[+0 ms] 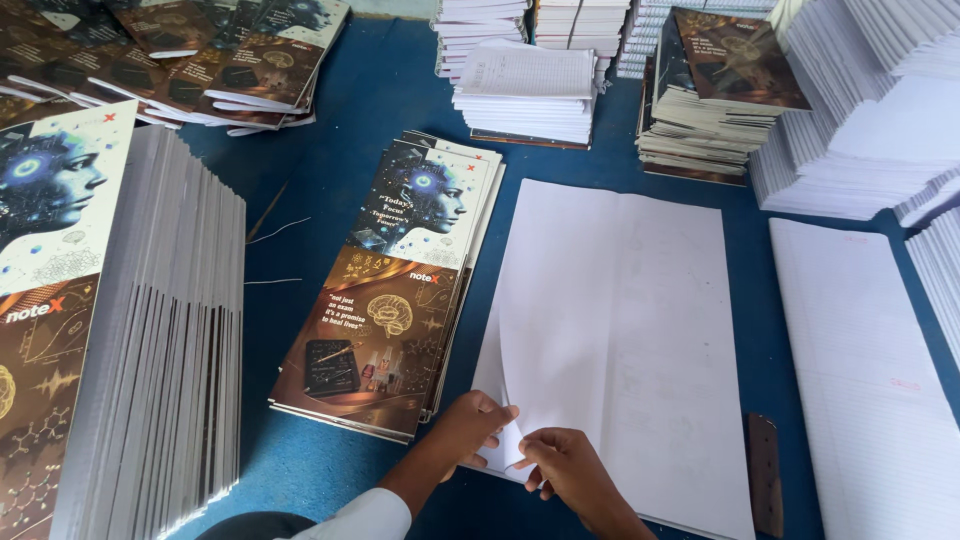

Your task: The person assembles notebooks by inserting loose lined paper into printed covers. They pick up a cover, place a stack of paper inside, and then place the completed notebook onto a growing stack. This process is repeated for multiple units.

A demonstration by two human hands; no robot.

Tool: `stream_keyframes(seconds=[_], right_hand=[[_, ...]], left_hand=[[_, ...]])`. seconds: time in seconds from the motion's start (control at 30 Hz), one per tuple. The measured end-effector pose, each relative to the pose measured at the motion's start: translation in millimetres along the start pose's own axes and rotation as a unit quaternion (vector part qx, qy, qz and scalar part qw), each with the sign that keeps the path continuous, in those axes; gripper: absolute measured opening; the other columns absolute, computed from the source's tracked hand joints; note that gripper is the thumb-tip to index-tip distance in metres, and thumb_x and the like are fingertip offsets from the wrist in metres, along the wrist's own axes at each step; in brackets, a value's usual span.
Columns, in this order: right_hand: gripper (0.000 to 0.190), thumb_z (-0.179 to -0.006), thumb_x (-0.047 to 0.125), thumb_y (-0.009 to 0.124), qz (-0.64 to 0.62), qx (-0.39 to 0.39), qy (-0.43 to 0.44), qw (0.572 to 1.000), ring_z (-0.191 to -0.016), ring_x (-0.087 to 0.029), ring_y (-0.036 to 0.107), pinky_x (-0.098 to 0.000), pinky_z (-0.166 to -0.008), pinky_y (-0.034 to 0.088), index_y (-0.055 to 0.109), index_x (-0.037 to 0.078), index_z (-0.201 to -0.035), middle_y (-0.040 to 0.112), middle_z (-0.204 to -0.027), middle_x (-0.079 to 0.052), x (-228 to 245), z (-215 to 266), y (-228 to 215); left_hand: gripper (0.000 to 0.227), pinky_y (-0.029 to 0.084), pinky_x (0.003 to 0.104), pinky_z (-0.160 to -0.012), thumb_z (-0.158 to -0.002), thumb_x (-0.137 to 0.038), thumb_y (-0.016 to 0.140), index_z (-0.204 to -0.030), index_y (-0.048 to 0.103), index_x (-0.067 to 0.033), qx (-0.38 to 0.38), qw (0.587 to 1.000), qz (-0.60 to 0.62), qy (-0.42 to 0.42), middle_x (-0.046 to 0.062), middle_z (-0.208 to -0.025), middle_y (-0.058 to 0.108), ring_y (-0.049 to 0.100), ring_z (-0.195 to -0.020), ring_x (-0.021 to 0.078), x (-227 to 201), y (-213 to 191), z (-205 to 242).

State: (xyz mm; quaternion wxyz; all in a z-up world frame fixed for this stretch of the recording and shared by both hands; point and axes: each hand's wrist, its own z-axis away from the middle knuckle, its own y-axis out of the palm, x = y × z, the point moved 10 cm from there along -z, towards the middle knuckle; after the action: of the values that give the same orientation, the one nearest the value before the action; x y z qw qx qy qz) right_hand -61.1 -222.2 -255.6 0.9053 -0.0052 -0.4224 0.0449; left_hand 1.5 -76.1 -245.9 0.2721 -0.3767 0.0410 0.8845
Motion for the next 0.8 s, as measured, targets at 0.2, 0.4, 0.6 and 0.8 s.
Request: stream_keyframes(seconds=[0.2,0.4,0.6,0.8], right_hand=[[0.032,-0.089,0.023,0.07,0.014,-0.009,0.027,1.0,-0.057,-0.016,0.066,-0.0247,-0.049,0.047,0.076,-0.005,-0.104,0.081,-0.082,-0.015,-3.4,-2.3,-1.8],[0.031,-0.086,0.025,0.076,0.007,-0.031,0.025,0.999,-0.062,-0.015,0.068,-0.0254,-0.053,0.048,0.078,-0.005,-0.094,0.078,-0.077,-0.012,-1.2,1.4,-6.0],[0.037,-0.09,0.035,0.075,-0.034,-0.103,0.043,0.993,-0.064,-0.018,0.068,-0.0289,-0.059,0.051,0.072,-0.002,-0.089,0.068,-0.068,-0.012,1.3,6.4,-20.2],[0.038,-0.091,0.038,0.068,-0.093,-0.062,-0.008,0.994,-0.066,-0.018,0.071,-0.0299,-0.06,0.055,0.07,0.0,-0.093,0.071,-0.071,-0.01,0.9,0.8,-13.2]], left_hand=[[0.064,0.054,0.04,-0.093,-0.09,-0.045,0.069,-0.135,0.053,-0.0016,-0.082,0.99,-0.087,0.07,0.018,-0.12,0.065,0.067,-0.112,0.0267,-20.0,-20.0,2.6],[0.06,0.054,0.039,-0.096,-0.089,-0.04,0.067,-0.136,0.053,-0.0062,-0.108,0.986,-0.095,0.081,0.018,-0.122,0.067,0.07,-0.112,0.0285,-24.5,-26.6,4.1],[0.046,0.053,0.042,-0.092,-0.088,-0.038,0.064,-0.124,0.063,-0.0096,-0.203,0.944,-0.184,0.186,0.015,-0.12,0.066,0.067,-0.11,0.0288,-55.3,-33.1,24.2],[0.064,0.056,0.039,-0.079,-0.092,-0.062,0.058,-0.112,0.068,-0.0025,-0.141,0.97,-0.175,0.088,0.017,-0.091,0.074,0.074,-0.087,0.0272,-50.4,-25.4,28.0]])
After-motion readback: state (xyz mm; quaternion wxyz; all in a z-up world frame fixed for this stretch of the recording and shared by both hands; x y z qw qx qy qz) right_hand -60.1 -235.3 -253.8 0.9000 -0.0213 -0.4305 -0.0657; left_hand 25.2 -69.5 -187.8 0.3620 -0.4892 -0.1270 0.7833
